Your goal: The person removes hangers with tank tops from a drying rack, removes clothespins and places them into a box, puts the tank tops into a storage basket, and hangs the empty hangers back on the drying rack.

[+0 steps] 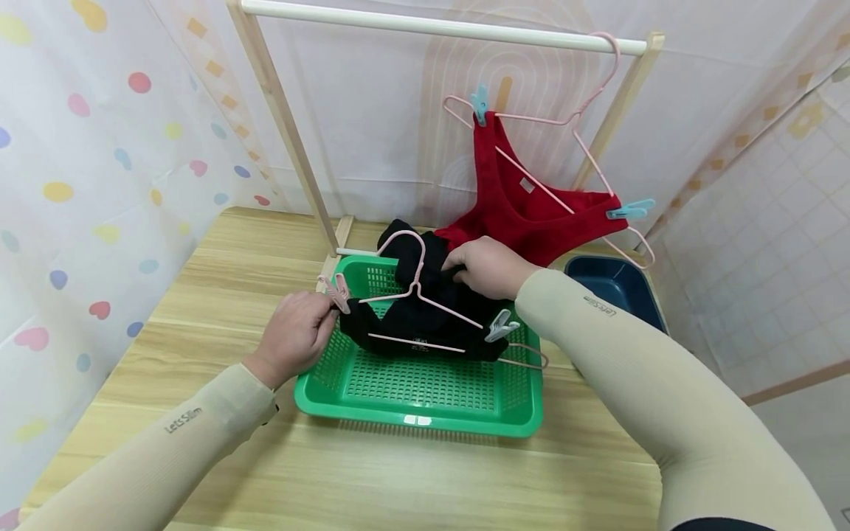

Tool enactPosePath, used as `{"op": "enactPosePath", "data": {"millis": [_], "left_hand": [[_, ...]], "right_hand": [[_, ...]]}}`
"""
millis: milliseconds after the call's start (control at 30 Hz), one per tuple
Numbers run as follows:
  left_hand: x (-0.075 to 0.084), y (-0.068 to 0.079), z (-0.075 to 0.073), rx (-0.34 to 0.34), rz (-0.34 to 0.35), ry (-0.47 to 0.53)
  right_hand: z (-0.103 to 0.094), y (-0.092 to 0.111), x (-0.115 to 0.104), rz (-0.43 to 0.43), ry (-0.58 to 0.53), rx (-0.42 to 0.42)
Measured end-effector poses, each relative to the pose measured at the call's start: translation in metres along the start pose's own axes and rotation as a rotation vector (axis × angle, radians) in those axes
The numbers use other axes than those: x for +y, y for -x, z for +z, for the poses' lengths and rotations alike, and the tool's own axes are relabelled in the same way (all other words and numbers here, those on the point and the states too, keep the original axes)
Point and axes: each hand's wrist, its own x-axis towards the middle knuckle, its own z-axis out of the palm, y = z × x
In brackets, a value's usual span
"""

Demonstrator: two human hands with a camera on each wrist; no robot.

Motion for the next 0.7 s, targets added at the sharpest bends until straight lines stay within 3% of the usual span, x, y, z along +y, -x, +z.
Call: {"op": "enactPosePath", "data": {"millis": [233,467,700], "left_hand": [[0.000,-0.001,0.001,0.003,-0.002,-0.002],[0.001,-0.001,0.001,-0.003,-0.009,-0.003],[0.001,-0.001,0.001,0.001,-0.004,-0.002]], "right_hand": [[0.002,0.007,-0.001,0.008,-0.054,-0.054],[0.003,0.005,0.003,0.029,-0.063,-0.207],[-0.003,-0.011,0.011,0.053,-0.044,-0.094]]}}
